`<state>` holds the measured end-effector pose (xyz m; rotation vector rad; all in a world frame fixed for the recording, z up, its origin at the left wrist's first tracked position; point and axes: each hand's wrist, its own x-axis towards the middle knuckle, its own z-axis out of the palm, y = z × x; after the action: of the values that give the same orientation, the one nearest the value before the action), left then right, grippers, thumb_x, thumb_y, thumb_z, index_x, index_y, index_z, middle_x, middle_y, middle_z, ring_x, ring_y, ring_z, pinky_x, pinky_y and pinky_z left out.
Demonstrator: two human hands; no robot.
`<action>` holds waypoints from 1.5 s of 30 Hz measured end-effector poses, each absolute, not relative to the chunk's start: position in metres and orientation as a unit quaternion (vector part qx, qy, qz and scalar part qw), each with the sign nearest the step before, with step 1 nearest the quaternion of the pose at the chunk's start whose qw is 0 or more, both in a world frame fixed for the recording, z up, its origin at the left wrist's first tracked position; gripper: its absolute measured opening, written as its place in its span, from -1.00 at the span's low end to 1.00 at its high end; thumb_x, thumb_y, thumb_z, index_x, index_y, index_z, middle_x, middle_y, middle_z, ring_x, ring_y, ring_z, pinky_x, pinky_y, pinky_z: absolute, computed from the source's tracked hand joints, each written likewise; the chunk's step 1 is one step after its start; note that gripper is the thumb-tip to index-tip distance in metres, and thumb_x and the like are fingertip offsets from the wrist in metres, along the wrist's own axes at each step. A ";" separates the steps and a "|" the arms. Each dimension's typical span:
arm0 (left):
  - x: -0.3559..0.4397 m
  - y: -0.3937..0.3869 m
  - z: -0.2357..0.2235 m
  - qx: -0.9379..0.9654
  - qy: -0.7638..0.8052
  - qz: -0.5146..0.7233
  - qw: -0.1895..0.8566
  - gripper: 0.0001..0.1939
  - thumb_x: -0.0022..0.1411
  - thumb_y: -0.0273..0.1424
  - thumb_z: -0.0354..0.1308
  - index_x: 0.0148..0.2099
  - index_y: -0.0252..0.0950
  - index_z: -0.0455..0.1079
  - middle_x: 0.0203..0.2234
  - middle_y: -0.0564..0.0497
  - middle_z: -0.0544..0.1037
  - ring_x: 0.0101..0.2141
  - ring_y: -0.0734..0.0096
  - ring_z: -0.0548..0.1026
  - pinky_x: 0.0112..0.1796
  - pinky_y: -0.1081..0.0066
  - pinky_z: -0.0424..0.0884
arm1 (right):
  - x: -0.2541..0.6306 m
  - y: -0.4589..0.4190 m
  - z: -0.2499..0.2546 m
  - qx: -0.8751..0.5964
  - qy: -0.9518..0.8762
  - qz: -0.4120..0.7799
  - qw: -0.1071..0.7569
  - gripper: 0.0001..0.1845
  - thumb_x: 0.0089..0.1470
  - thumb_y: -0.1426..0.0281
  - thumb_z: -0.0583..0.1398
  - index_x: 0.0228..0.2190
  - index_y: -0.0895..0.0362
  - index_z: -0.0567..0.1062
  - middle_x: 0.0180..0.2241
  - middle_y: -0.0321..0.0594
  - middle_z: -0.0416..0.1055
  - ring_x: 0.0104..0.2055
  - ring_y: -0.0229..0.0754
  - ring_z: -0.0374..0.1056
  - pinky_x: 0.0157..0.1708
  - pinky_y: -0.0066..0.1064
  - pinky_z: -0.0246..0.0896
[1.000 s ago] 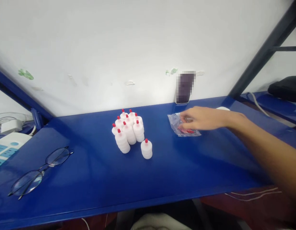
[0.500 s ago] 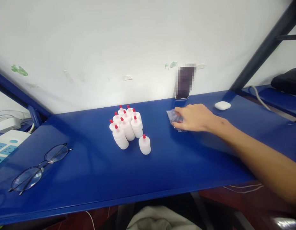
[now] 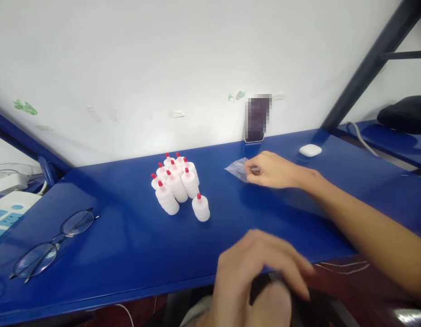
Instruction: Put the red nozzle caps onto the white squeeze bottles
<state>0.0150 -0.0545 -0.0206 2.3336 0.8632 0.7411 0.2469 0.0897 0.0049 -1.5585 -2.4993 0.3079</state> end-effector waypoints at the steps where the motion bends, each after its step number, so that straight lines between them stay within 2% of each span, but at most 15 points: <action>1: 0.020 -0.046 -0.020 0.861 0.325 0.279 0.274 -0.70 0.45 -0.35 -0.15 0.09 -0.14 0.33 0.05 -0.06 0.45 0.06 0.22 0.40 0.05 0.17 0.46 | 0.247 0.089 0.006 -0.514 -0.844 0.113 0.105 -0.81 -0.01 0.36 0.10 -0.61 0.12 0.34 -0.62 -0.32 0.35 -0.53 -0.26 0.18 -0.45 -0.39 -0.03; 3: 0.029 -0.028 -0.019 0.851 0.334 0.280 0.291 -0.68 0.43 -0.40 -0.13 0.15 -0.17 0.28 0.15 -0.04 0.36 0.14 0.26 0.34 0.13 0.20 0.41 | 0.246 0.086 0.007 -0.496 -0.847 0.142 0.127 -0.80 -0.02 0.38 0.11 -0.63 0.12 0.31 -0.64 -0.35 0.31 -0.56 -0.30 0.15 -0.47 -0.41 -0.02; 7: 0.038 -0.001 -0.026 0.887 0.329 0.248 0.207 -0.56 0.38 -0.47 -0.12 0.27 -0.34 0.13 0.30 -0.16 0.12 0.29 0.17 0.12 0.26 0.10 0.23 | 0.247 0.083 0.009 -0.476 -0.836 0.247 0.120 -0.83 -0.05 0.41 0.11 -0.63 0.14 0.35 -0.62 -0.35 0.34 -0.56 -0.31 0.20 -0.51 -0.45 0.05; 10: 0.039 0.007 -0.034 0.911 0.316 0.217 0.155 -0.52 0.37 -0.48 -0.13 0.30 -0.41 0.07 0.32 -0.21 0.09 0.32 0.13 0.03 0.28 0.07 0.16 | 0.248 0.081 0.010 -0.456 -0.822 0.326 0.099 -0.85 -0.05 0.44 0.10 -0.60 0.14 0.39 -0.61 -0.34 0.36 -0.56 -0.30 0.24 -0.52 -0.46 0.09; 15: 0.041 0.011 -0.043 0.918 0.324 0.179 0.139 -0.58 0.40 -0.46 -0.14 0.26 -0.38 0.11 0.22 -0.20 0.25 0.23 0.12 0.19 0.20 0.05 0.26 | 0.248 0.080 0.012 -0.428 -0.813 0.382 0.097 -0.90 -0.08 0.47 0.11 -0.57 0.15 0.40 -0.60 -0.35 0.35 -0.57 -0.31 0.26 -0.54 -0.48 0.11; 19: 0.047 0.022 -0.044 0.913 0.333 0.171 0.161 -0.69 0.39 -0.50 -0.16 0.11 -0.35 0.23 -0.06 -0.13 0.46 0.02 0.17 0.35 0.05 0.12 0.38 | 0.248 0.080 0.012 -0.433 -0.810 0.383 0.096 -0.92 -0.08 0.46 0.12 -0.56 0.15 0.39 -0.61 -0.35 0.36 -0.58 -0.31 0.25 -0.56 -0.48 0.10; 21: 0.052 0.030 -0.043 0.909 0.346 0.171 0.161 -0.73 0.38 -0.54 -0.18 0.02 -0.35 0.27 -0.18 -0.12 0.48 -0.08 0.19 0.40 -0.02 0.17 0.42 | 0.249 0.080 0.011 -0.428 -0.804 0.402 0.092 -0.92 -0.07 0.46 0.12 -0.55 0.15 0.39 -0.60 -0.33 0.37 -0.56 -0.30 0.27 -0.54 -0.47 0.12; 25: 0.065 0.047 -0.040 0.911 0.370 0.151 0.105 -0.75 0.40 -0.53 -0.21 -0.14 -0.37 0.31 -0.29 -0.15 0.49 -0.23 0.16 0.46 -0.12 0.13 0.43 | 0.253 0.083 0.011 -0.419 -0.804 0.409 0.099 -0.89 -0.06 0.46 0.13 -0.58 0.15 0.35 -0.60 -0.36 0.30 -0.55 -0.32 0.21 -0.51 -0.47 0.09; 29: 0.075 0.056 -0.038 0.907 0.385 0.146 0.093 -0.78 0.39 -0.52 -0.14 -0.13 -0.38 0.34 -0.32 -0.15 0.52 -0.29 0.17 0.51 -0.21 0.20 0.47 | 0.260 0.084 0.015 -0.431 -0.805 0.398 0.095 -0.88 -0.08 0.48 0.12 -0.61 0.16 0.35 -0.61 -0.39 0.26 -0.55 -0.36 0.14 -0.51 -0.47 0.04; 35: 0.083 0.061 -0.036 0.909 0.384 0.135 0.089 -0.78 0.40 -0.45 -0.03 -0.13 -0.35 0.44 -0.26 -0.15 0.57 -0.26 0.15 0.57 -0.20 0.21 0.49 | 0.267 0.085 0.018 -0.437 -0.802 0.404 0.050 -0.92 -0.09 0.47 0.14 -0.56 0.17 0.43 -0.53 -0.32 0.40 -0.49 -0.31 0.24 -0.46 -0.45 0.11; 40: 0.087 0.062 -0.039 0.915 0.376 0.113 0.092 -0.78 0.39 -0.43 0.00 -0.12 -0.34 0.48 -0.29 -0.15 0.58 -0.23 0.18 0.57 -0.17 0.23 0.50 | 0.269 0.087 0.016 -0.432 -0.806 0.404 0.035 -0.91 -0.09 0.44 0.15 -0.55 0.16 0.46 -0.52 -0.31 0.43 -0.48 -0.28 0.27 -0.45 -0.44 0.13; 45: 0.087 0.059 -0.041 0.917 0.379 0.109 0.057 -0.78 0.38 -0.44 -0.01 -0.20 -0.34 0.46 -0.31 -0.14 0.57 -0.29 0.16 0.57 -0.26 0.26 0.51 | 0.268 0.087 0.016 -0.437 -0.812 0.386 0.031 -0.90 -0.09 0.42 0.15 -0.55 0.15 0.46 -0.51 -0.30 0.42 -0.47 -0.26 0.28 -0.45 -0.43 0.13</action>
<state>0.0865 0.0590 -0.0408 2.7814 1.1499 0.3294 0.2685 0.0866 0.0160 -1.3460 -2.5017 1.1885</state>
